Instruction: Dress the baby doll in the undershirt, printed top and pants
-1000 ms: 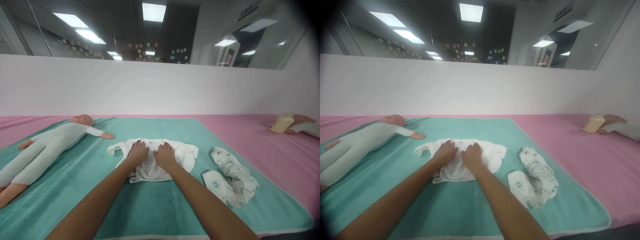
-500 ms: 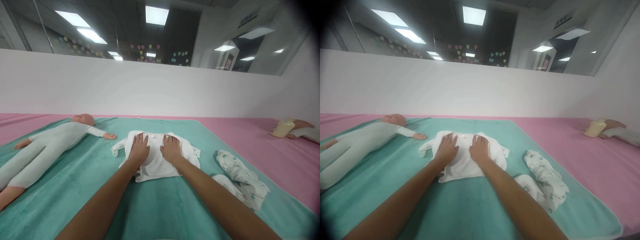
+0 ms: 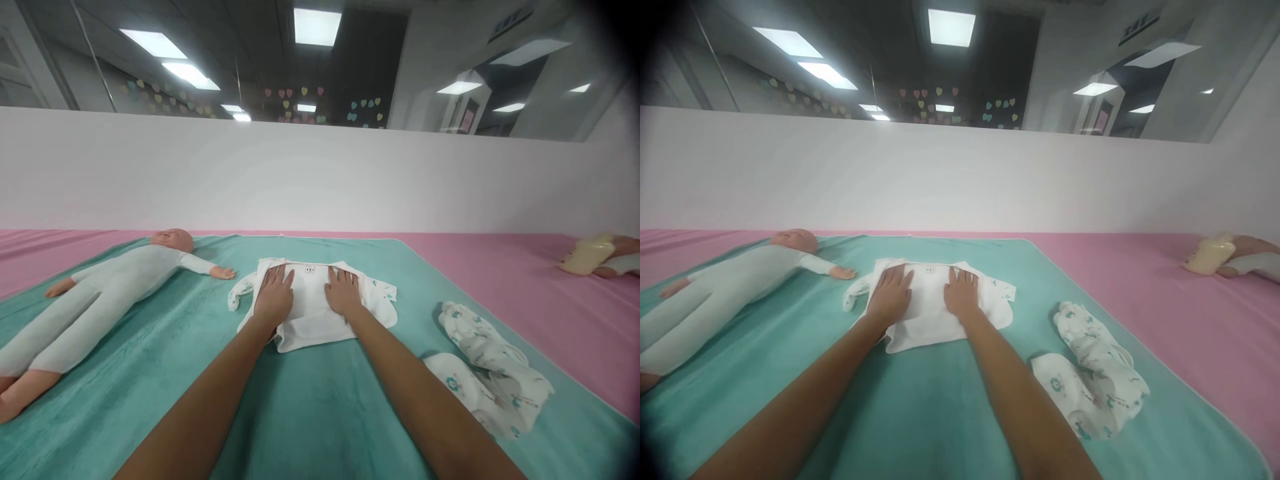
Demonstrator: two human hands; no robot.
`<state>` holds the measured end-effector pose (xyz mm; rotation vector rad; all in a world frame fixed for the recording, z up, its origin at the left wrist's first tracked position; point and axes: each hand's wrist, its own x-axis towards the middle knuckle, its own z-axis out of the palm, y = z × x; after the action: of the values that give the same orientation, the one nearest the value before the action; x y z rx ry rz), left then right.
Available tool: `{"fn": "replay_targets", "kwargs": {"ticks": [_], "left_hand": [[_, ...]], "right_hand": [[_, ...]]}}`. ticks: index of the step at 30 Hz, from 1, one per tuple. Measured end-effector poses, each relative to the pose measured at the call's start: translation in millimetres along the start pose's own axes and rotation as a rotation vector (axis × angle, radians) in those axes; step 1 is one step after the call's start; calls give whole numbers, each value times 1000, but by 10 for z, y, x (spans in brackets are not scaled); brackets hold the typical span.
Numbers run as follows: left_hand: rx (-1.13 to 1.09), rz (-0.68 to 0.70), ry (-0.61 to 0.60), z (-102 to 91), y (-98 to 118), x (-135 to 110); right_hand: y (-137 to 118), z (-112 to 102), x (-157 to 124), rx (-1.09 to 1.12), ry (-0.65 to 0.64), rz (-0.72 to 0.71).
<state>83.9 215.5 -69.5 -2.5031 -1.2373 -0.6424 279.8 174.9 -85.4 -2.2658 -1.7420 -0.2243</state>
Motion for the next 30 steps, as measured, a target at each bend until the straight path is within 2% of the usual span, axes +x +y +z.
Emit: {"fn": "replay_targets", "kwargs": {"ticks": [3,7,12,16,19,23,26,30], "left_hand": [[-47,20,-69,-13,3,-18],[-151,68,-166,-85,42,-78],[-371,254,-294,-373,286,-224],[-488,400,-316,-612,423,-488],[-499,439,-283,-718,313,-731],[-406,476,-241,-791,5,-911],[-346,441,-207,-817,-159,-914],[-316,434,-184,-795,-230,-864]], "right_hand": [[42,-15,6,56,-55,-19],[67,-101,-18,94,-47,-76],[6,-244,-207,141,-52,-282],[-2,-304,-542,149,-98,-426],[114,-405,-850,208,-172,-506],[368,-637,-1142,316,-282,-579],[530,-790,-1171,349,-277,-574],[599,-867,-1083,322,-205,-527]]}}
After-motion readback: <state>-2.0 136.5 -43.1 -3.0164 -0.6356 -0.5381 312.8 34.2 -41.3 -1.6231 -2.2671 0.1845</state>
